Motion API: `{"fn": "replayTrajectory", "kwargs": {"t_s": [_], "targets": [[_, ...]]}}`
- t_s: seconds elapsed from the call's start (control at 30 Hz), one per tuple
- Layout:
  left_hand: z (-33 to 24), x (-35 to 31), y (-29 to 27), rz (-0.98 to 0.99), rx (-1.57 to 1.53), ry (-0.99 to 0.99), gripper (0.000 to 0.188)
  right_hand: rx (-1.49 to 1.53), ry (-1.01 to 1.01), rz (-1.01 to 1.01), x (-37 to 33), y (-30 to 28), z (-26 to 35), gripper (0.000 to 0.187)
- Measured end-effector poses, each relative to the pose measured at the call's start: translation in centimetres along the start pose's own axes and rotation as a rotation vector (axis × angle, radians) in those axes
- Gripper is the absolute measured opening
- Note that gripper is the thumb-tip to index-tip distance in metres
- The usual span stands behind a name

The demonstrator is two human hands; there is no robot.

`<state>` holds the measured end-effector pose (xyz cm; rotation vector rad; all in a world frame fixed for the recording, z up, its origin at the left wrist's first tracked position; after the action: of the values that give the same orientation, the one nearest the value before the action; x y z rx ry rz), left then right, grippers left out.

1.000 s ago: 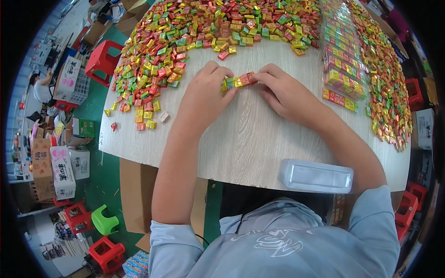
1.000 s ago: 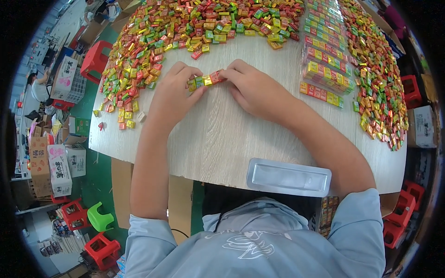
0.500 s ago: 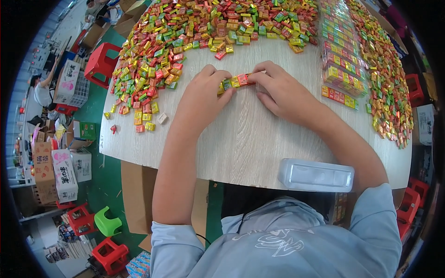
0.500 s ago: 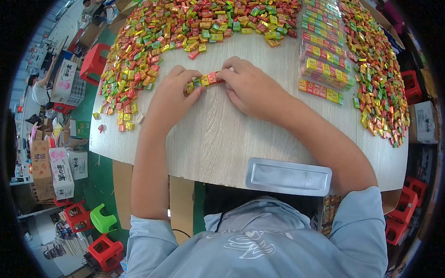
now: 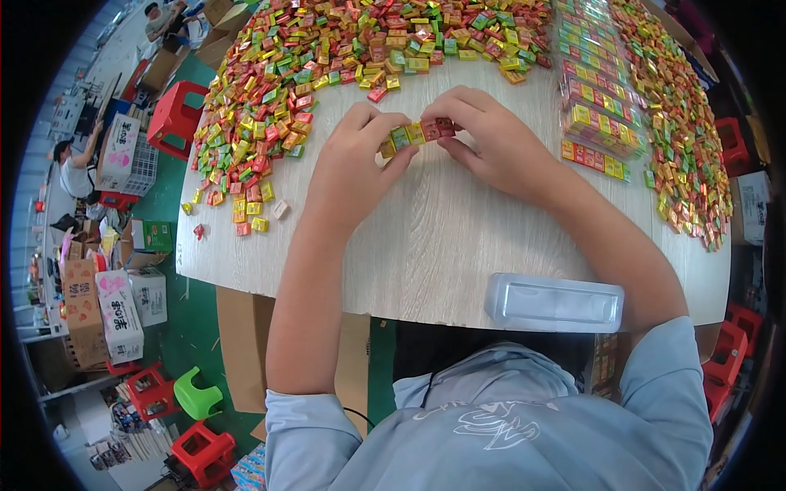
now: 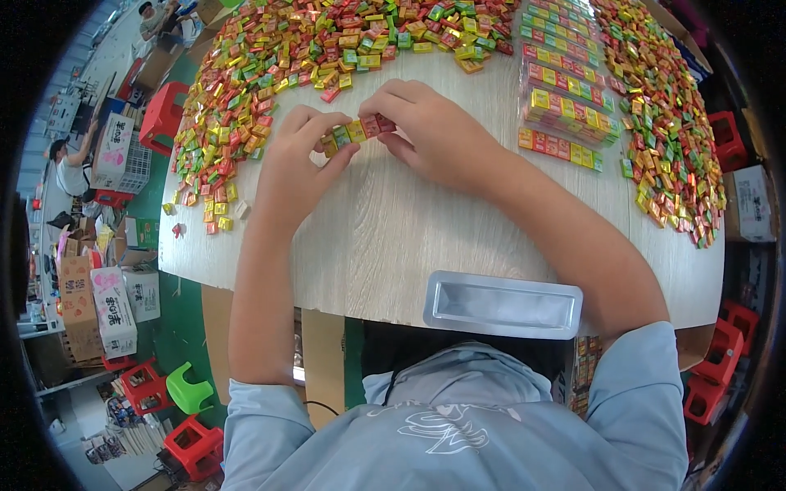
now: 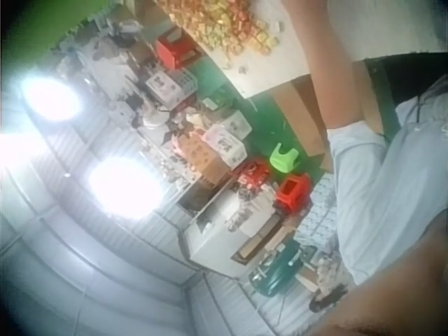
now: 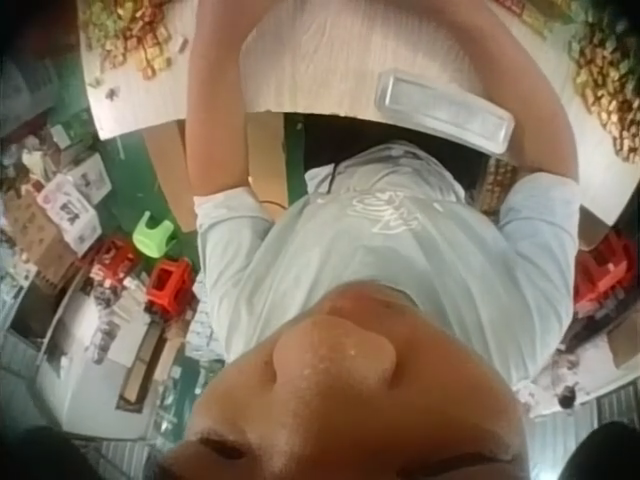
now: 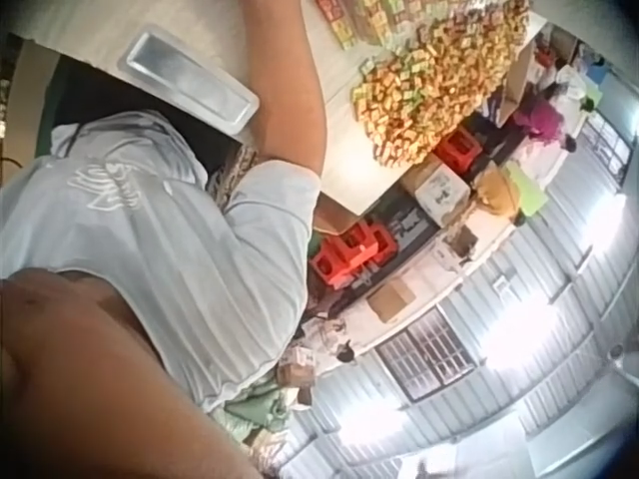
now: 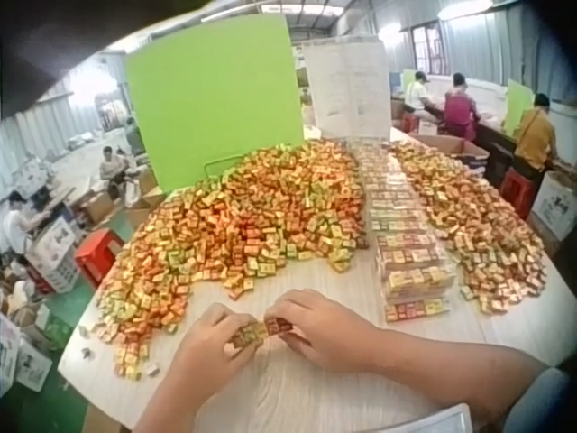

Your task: The person is sorting small colorful toy blocks by color and pattern and placing them into plastic containers.

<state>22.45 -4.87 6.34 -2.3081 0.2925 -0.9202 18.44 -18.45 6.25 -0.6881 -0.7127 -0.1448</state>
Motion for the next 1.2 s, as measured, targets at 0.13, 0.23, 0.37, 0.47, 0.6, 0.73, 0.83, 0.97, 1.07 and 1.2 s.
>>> {"fn": "replayTrajectory", "kwargs": {"t_s": [0.13,0.23,0.37,0.47,0.6,0.73,0.83,0.97,1.07,1.2], "targets": [[0.6,-0.6,1.6,0.141,0.074,-0.019,0.028,-0.106,-0.048,0.154,-1.0,1.7,-1.0,0.026],[1.0,-0.7,1.8,0.151,0.070,-0.076,0.028,-0.110,-0.036,0.165,-0.9,1.9,-1.3,0.024],[1.0,-0.8,1.9,0.161,0.051,-0.095,0.028,-0.090,-0.046,0.131,-1.1,1.6,-1.3,0.023],[0.8,-0.8,1.8,0.151,0.052,-0.064,0.028,-0.054,-0.047,0.125,-1.0,1.5,-1.0,0.021],[-0.7,0.1,-0.1,-0.008,-0.002,0.023,0.027,0.010,-0.051,0.000,-0.2,0.2,-0.1,0.019],[0.5,-0.6,1.5,0.128,0.069,-0.012,0.025,-0.058,-0.045,0.128,-0.7,1.5,-0.7,0.017],[0.7,-0.7,1.8,0.136,0.078,-0.024,0.026,-0.054,-0.049,0.143,-1.0,1.9,-1.0,0.017],[1.0,-0.9,1.9,0.143,0.099,-0.003,0.030,-0.052,-0.054,0.136,-1.0,1.8,-1.0,0.018],[1.3,-0.9,1.5,0.126,0.052,-0.024,0.032,-0.050,-0.059,0.142,-1.0,1.9,-1.0,0.019],[0.8,-0.8,1.3,0.157,-0.001,-0.010,0.043,-0.049,-0.043,0.150,-0.9,1.9,-1.0,0.019]]}}
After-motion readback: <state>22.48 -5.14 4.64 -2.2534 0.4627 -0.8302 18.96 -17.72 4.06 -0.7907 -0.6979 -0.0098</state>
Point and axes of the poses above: each hand's wrist, its own x-axis towards the middle knuckle, its own y-axis out of the palm, z = x × y, the point moved 10 cm from there along x, towards the middle knuckle, and after that the axes turned 15 degrees about -z, right-handed, at the moved point
